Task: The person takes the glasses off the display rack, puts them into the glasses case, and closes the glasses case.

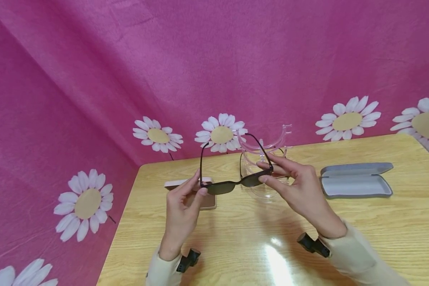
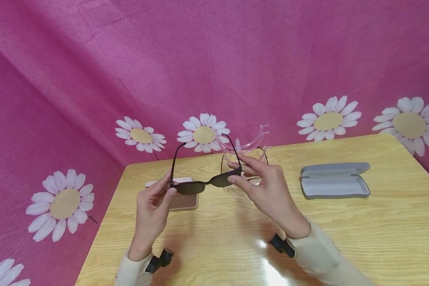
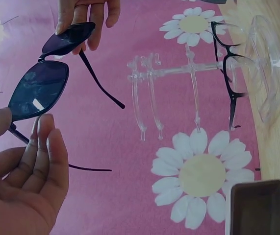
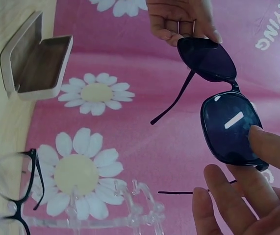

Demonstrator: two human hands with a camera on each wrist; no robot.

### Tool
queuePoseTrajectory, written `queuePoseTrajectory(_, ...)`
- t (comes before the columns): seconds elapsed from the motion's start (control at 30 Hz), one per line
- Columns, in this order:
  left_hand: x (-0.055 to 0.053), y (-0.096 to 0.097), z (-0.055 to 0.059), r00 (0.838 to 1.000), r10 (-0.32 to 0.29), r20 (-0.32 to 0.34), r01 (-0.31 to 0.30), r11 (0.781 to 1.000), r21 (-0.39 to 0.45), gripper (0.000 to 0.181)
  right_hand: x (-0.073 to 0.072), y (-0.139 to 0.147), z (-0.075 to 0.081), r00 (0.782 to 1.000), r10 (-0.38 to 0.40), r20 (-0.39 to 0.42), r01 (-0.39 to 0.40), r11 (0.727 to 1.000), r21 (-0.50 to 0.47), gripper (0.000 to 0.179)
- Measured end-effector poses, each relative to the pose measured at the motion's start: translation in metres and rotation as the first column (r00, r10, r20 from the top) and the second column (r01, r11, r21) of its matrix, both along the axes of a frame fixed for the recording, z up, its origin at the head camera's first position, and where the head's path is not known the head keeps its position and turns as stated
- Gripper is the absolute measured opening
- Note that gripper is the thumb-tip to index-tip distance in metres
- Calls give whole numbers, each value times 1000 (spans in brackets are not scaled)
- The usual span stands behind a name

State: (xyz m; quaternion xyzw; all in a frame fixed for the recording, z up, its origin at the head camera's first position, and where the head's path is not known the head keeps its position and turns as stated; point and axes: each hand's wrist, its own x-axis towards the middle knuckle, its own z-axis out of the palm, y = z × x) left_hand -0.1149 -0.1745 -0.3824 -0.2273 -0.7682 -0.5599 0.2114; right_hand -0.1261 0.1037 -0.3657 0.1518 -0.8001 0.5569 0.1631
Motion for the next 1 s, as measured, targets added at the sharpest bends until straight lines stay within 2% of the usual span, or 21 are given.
queuePoseTrajectory(0.17,-1,-5,0,998,69,1,-69,998,-9,41,-6,-8,-3,1000,24,9,-24,999,-21,55)
queuePoseTrajectory(0.27,-3,-7,0,996,88,10,-88,996,-15,40,-9,-11,-6,999,32,19,-32,999,-19,53)
queuePoseTrajectory(0.43,-7,-10,-3,996,77,51,-76,997,-12,41,-14,-13,-11,999,43,25,-43,999,2,50)
queuePoseTrajectory(0.63,-12,-13,-6,996,69,60,-68,998,-17,39,-20,-14,-17,998,66,7,-66,998,21,49)
queuePoseTrajectory(0.87,-15,-16,-9,995,61,80,-60,998,-23,38,-23,-15,-22,996,77,34,-79,996,47,43)
queuePoseTrajectory(1.0,-18,-18,-11,992,65,106,-62,998,-28,37,-22,-16,-23,992,118,38,-120,992,45,38)
